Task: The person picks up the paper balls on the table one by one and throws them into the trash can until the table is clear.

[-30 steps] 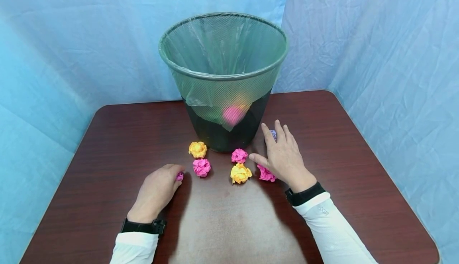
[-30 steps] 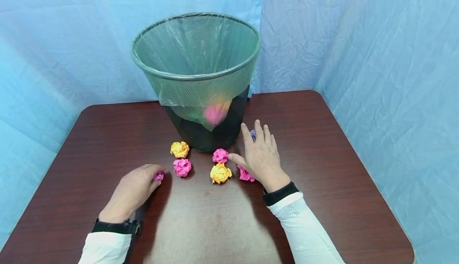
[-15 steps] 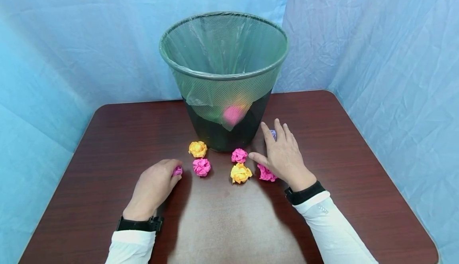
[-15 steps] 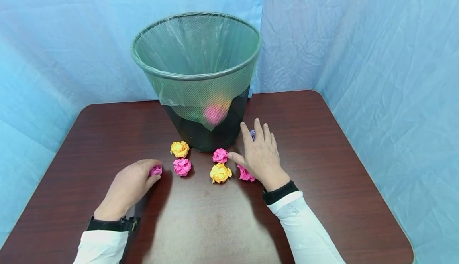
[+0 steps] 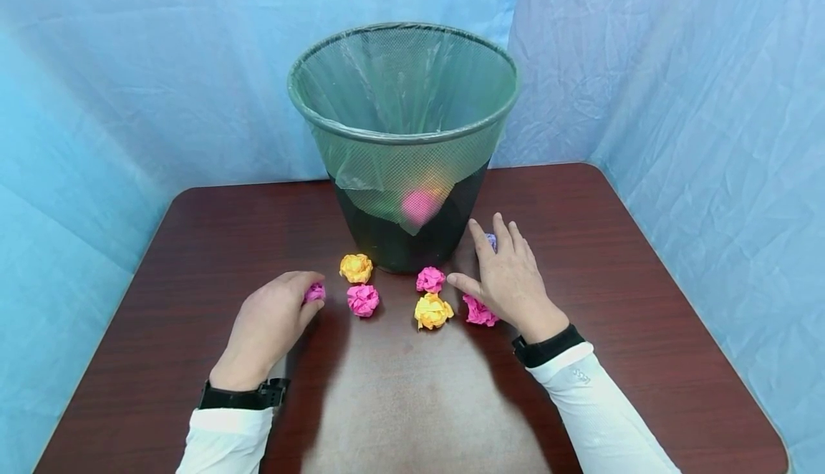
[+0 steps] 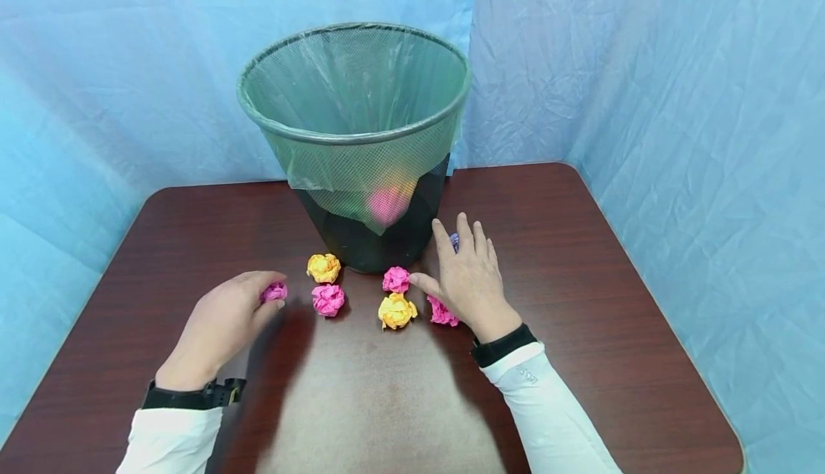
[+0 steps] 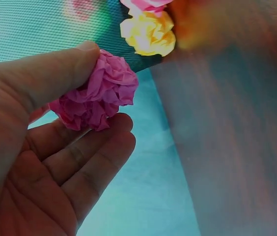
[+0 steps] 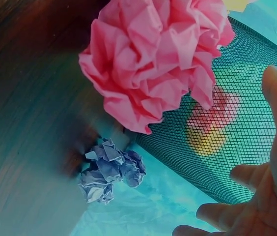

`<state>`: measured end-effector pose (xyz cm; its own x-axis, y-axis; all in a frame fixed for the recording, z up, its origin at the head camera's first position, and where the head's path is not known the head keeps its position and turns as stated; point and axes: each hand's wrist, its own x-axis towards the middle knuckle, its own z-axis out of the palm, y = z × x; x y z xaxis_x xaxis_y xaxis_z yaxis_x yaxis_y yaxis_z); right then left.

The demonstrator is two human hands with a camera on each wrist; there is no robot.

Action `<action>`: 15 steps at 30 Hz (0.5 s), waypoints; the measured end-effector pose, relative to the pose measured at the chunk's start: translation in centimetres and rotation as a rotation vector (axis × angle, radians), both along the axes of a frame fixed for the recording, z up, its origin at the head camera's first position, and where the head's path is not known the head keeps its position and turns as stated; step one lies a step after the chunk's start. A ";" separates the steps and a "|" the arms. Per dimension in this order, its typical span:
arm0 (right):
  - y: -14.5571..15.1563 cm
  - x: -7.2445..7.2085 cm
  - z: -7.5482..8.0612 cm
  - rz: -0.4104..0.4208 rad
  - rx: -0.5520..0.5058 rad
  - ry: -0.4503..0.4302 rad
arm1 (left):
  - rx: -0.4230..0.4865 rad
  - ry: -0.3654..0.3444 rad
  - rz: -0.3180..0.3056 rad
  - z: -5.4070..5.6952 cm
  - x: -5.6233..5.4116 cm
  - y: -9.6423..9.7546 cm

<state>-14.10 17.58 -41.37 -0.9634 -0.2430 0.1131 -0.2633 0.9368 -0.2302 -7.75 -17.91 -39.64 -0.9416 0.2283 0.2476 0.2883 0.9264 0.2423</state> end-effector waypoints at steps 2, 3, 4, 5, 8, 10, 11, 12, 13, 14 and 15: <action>0.0 0.0 0.0 0.001 0.000 0.004 | 0.003 0.009 -0.001 0.3 0.0 0.0; 0.0 0.0 0.0 0.002 0.000 0.006 | 0.008 0.013 -0.002 0.5 0.0 0.0; 0.0 0.0 0.0 0.002 0.000 0.007 | 0.013 0.019 -0.003 0.7 -0.1 0.0; 0.0 -0.1 0.1 0.003 -0.001 0.007 | 0.018 0.025 -0.004 0.9 -0.1 -0.1; 0.0 0.0 0.1 0.004 -0.002 0.007 | 0.031 0.056 -0.013 1.5 -0.1 -0.1; 0.0 0.0 0.1 0.005 -0.004 0.006 | 0.040 0.083 -0.025 1.9 -0.2 -0.1; 0.0 0.0 0.1 0.006 -0.005 0.005 | 0.044 0.096 -0.030 2.1 -0.2 -0.1; 0.0 0.0 0.1 0.007 -0.005 0.006 | 0.048 0.108 -0.036 2.4 -0.2 -0.1; -0.1 0.0 0.1 0.007 -0.006 0.006 | 0.053 0.119 -0.041 2.6 -0.2 0.0; -0.1 -0.1 0.1 0.008 -0.007 0.006 | 0.057 0.127 -0.045 2.9 -0.3 0.0; -0.1 -0.1 0.1 0.008 -0.007 0.006 | 0.062 0.134 -0.048 3.1 -0.3 0.0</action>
